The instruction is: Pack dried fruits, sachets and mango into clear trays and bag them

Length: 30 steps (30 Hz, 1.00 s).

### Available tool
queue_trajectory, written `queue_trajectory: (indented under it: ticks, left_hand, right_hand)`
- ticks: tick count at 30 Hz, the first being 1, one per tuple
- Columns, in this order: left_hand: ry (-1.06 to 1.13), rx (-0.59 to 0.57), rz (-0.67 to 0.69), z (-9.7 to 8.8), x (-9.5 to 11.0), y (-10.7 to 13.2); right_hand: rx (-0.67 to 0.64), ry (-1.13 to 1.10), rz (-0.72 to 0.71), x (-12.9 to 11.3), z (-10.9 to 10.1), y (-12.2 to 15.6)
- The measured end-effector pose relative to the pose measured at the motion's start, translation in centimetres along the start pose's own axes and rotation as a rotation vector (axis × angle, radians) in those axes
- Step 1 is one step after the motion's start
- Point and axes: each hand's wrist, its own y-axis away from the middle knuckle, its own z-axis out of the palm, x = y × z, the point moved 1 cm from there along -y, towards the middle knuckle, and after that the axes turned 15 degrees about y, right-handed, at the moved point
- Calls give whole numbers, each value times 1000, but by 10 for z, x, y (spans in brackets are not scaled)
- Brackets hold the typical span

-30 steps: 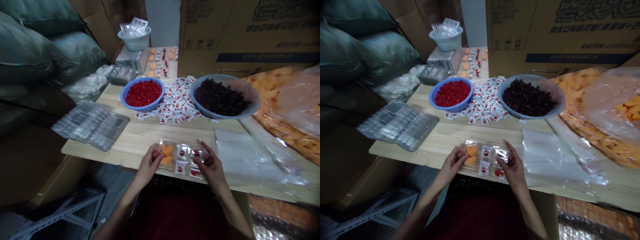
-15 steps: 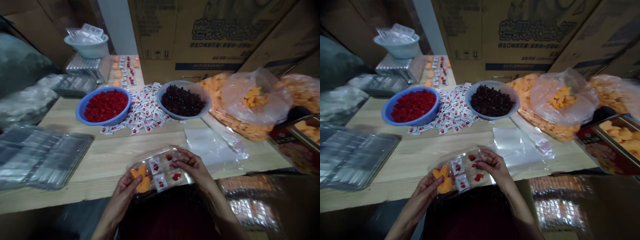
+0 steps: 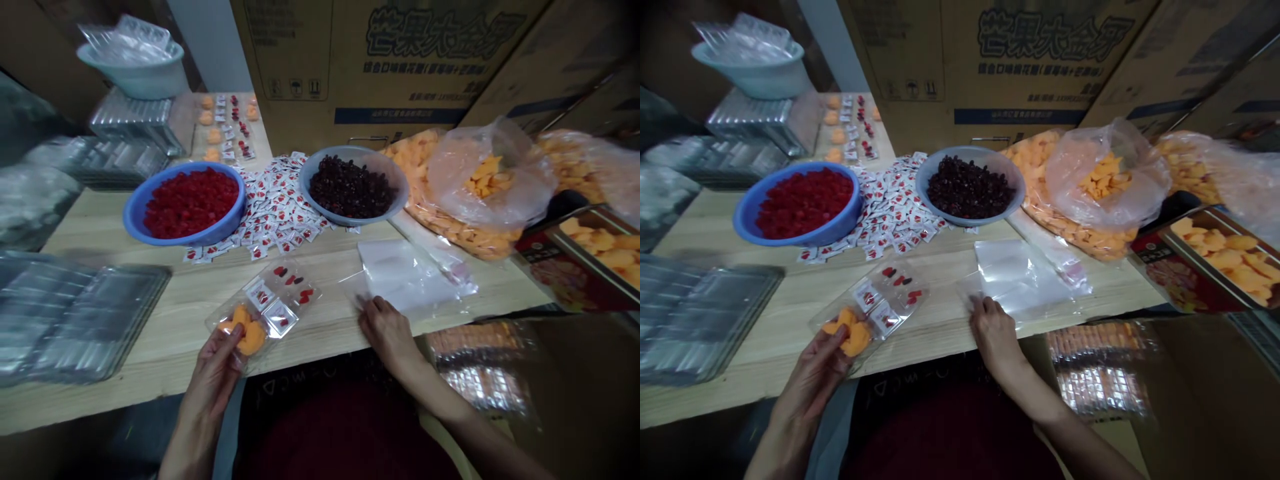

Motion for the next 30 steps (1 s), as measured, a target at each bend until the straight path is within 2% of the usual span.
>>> queue_trajectory:
  ticks: [4,7,12,15,22,30]
  left_hand:
    - [48,16,3,-2,-4,4]
    - [86,22,-3,-3,-5,7]
    - [142,0,-12,2,-10,9]
    - [150,-37,-30,13,-17,12]
    - [96,-127,-121,44,-44,22]
    - [38,-116,-114,41,-50,20]
  right_hand:
    - [-153,-36,-75,15,-5,-18]
    - [-172,-193,-73,27,0,-23]
    - [-74,-698,177,31,25,-24]
    - [-76,-868,234,28,30,-22]
    - [-190,-940,142,33,15,-18]
    - [-153,-929,172,24,25,-16]
